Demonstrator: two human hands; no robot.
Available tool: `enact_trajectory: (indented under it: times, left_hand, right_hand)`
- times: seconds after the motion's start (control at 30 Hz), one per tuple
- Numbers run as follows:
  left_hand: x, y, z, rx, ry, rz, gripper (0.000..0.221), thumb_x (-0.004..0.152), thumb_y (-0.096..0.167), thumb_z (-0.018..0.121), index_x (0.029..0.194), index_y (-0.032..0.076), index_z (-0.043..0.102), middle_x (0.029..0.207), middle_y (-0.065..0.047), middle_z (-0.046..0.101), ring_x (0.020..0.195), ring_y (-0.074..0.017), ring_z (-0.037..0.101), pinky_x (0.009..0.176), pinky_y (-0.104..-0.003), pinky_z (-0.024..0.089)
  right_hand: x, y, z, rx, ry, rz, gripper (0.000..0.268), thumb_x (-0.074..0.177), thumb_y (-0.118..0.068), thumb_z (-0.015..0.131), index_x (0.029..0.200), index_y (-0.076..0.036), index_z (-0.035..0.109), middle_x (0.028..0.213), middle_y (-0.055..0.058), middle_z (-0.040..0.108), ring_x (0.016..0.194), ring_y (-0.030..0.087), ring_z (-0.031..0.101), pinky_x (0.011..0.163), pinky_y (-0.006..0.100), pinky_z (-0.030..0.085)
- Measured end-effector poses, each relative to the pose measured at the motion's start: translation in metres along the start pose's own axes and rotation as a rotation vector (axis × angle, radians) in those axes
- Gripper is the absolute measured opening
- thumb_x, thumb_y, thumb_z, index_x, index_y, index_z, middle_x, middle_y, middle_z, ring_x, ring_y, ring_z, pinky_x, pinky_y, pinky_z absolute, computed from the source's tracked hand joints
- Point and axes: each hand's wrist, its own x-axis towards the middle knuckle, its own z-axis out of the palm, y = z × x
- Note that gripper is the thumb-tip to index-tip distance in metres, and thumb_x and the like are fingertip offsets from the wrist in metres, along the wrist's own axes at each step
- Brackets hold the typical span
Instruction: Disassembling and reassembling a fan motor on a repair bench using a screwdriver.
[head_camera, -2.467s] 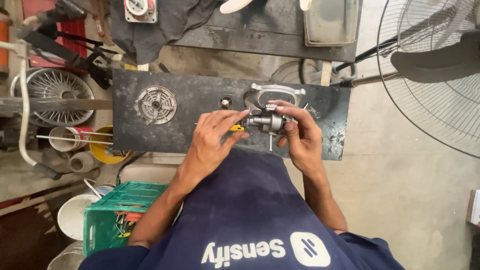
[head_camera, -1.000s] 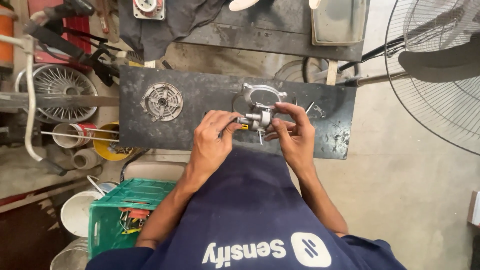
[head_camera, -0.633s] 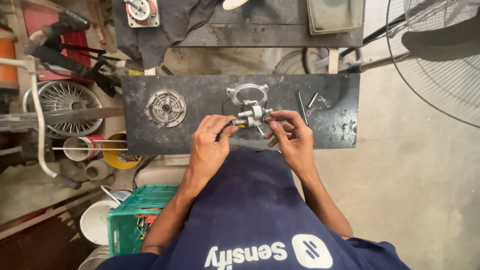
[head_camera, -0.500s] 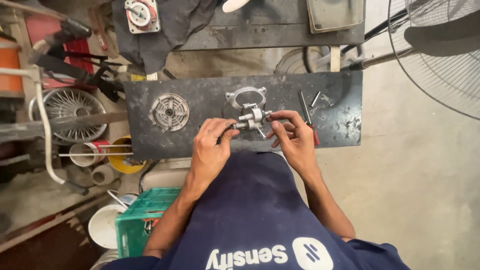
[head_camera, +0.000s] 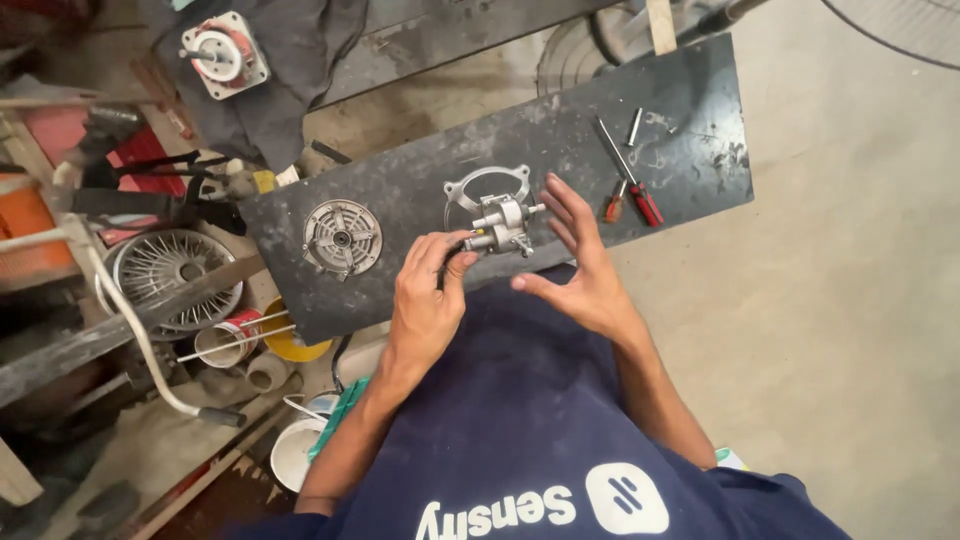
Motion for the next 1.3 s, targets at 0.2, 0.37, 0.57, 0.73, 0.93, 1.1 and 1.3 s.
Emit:
enact_trajectory:
  times: [0.2,0.37,0.57,0.73,0.93,1.1,1.3]
  left_hand:
    - [0.017,0.017,0.003,-0.06,-0.039,0.237,0.016,0.091,0.014,0.075,0.105,0.006,0.077,0.094,-0.009,0.073,0.086,-0.0332,0.07,0.082,-0.042,0.058]
    - [0.025,0.029,0.006,-0.045,0.01,0.272,0.019,0.089,0.015,0.077,0.107,0.007,0.079,0.096,-0.008,0.075,0.085,-0.0275,0.07,0.083,-0.037,0.059]
    - [0.018,0.001,0.033,-0.429,0.056,-0.175,0.027,0.097,0.02,0.066,0.118,0.003,0.07,0.095,-0.013,0.077,0.084,-0.0178,0.069,0.081,-0.038,0.059]
    - [0.024,-0.015,0.053,-0.765,0.131,-0.444,0.016,0.091,0.007,0.075,0.106,0.004,0.072,0.09,-0.001,0.072,0.082,-0.0079,0.065,0.077,-0.026,0.058]
    - [0.021,-0.029,0.064,-0.807,0.086,-0.526,0.017,0.086,0.013,0.081,0.098,0.003,0.074,0.081,-0.006,0.074,0.073,-0.0089,0.064,0.067,-0.029,0.058]
    - [0.031,0.014,0.05,-0.952,-0.037,-0.447,0.036,0.079,0.027,0.085,0.1,0.0,0.075,0.085,-0.01,0.076,0.079,-0.0127,0.072,0.076,-0.03,0.06]
    - [0.016,-0.006,0.059,-1.111,-0.137,-0.39,0.053,0.079,0.023,0.087,0.113,-0.014,0.069,0.088,-0.03,0.072,0.076,-0.0309,0.074,0.078,-0.043,0.063]
  right_hand:
    - [0.014,0.026,-0.006,0.299,-0.051,-0.245,0.133,0.071,-0.001,0.095,0.165,-0.015,0.002,0.164,0.033,0.022,0.142,0.054,0.042,0.112,0.069,0.039]
    - [0.032,0.019,-0.027,0.349,0.022,-0.436,0.128,0.057,0.011,0.097,0.158,0.0,0.019,0.143,0.031,0.048,0.128,0.048,0.057,0.108,0.067,0.051]
    - [0.041,-0.003,-0.05,-0.057,0.072,-0.768,0.103,0.068,-0.004,0.096,0.149,0.008,0.034,0.115,0.031,0.06,0.097,0.044,0.071,0.083,0.058,0.06]
    - [0.041,-0.059,-0.048,-0.194,-0.003,-0.91,0.096,0.069,-0.003,0.098,0.146,0.008,0.041,0.1,0.021,0.078,0.084,0.039,0.079,0.071,0.048,0.062]
    - [0.031,-0.056,-0.04,0.015,-0.007,-0.781,0.096,0.076,0.005,0.089,0.152,0.009,0.03,0.112,0.028,0.075,0.091,0.038,0.079,0.074,0.045,0.064]
    - [0.016,-0.057,-0.032,-0.042,-0.077,-0.78,0.023,0.088,0.0,0.075,0.111,-0.002,0.074,0.107,0.016,0.08,0.096,0.037,0.079,0.077,0.046,0.064]
    - [0.011,-0.06,-0.023,-0.107,-0.044,-1.025,0.035,0.107,-0.018,0.049,0.099,-0.004,0.08,0.099,0.012,0.081,0.091,0.026,0.079,0.08,0.037,0.066]
